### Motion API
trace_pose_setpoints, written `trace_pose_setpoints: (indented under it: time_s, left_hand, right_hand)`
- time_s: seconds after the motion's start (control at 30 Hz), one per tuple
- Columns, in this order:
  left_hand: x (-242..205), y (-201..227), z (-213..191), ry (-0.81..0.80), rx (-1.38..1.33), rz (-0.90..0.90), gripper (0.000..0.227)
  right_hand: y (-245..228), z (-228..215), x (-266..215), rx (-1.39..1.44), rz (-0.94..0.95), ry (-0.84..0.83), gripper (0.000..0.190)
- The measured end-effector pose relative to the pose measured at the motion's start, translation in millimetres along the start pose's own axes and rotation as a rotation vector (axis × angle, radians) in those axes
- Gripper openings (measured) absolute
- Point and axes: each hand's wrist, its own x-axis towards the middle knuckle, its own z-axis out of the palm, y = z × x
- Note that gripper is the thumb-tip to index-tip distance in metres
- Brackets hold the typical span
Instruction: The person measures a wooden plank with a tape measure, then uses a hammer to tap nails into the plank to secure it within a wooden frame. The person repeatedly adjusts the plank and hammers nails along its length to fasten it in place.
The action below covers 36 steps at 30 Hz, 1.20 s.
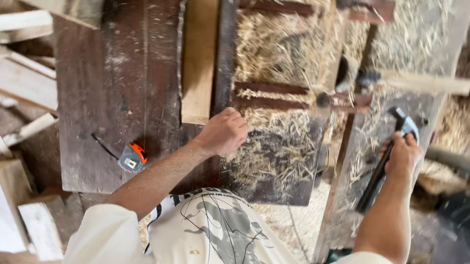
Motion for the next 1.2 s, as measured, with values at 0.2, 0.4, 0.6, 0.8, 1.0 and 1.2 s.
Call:
trace_pose_setpoints:
  time_s: [0.2,0.4,0.6,0.8,1.0,1.2]
  left_hand:
    - [-14.8,2.3,-0.2,0.07,0.08,0.049,0.016]
    - [-9.3,2.3,-6.2,0.076,0.081,0.03,0.019]
    - [-16.2,2.9,-17.8,0.087,0.079,0.017,0.022]
    - [-16.5,2.8,-16.1,0.1,0.077,0.017,0.025]
    - [-13.7,-1.7,-12.4,0.126,0.042,0.016,0.023]
    - [-16.6,-1.4,-13.6,0.121,0.033,0.011,0.024]
  right_hand:
    - [-4.6,26.4,0.8,-0.107,0.012,-0.119,0.023]
    - [-17.6,32.3,6.2,-0.102,0.035,-0.084,0.03]
    - [-29.9,48.1,4.6,-0.17,-0.015,-0.047,0.043]
    - [-30.6,43.0,10.3,-0.141,0.023,-0.05,0.038]
    - [-26.7,43.7,10.2,-0.158,0.032,-0.124,0.036]
    - [-28.3,51.5,8.3,-0.133,0.042,-0.093,0.037]
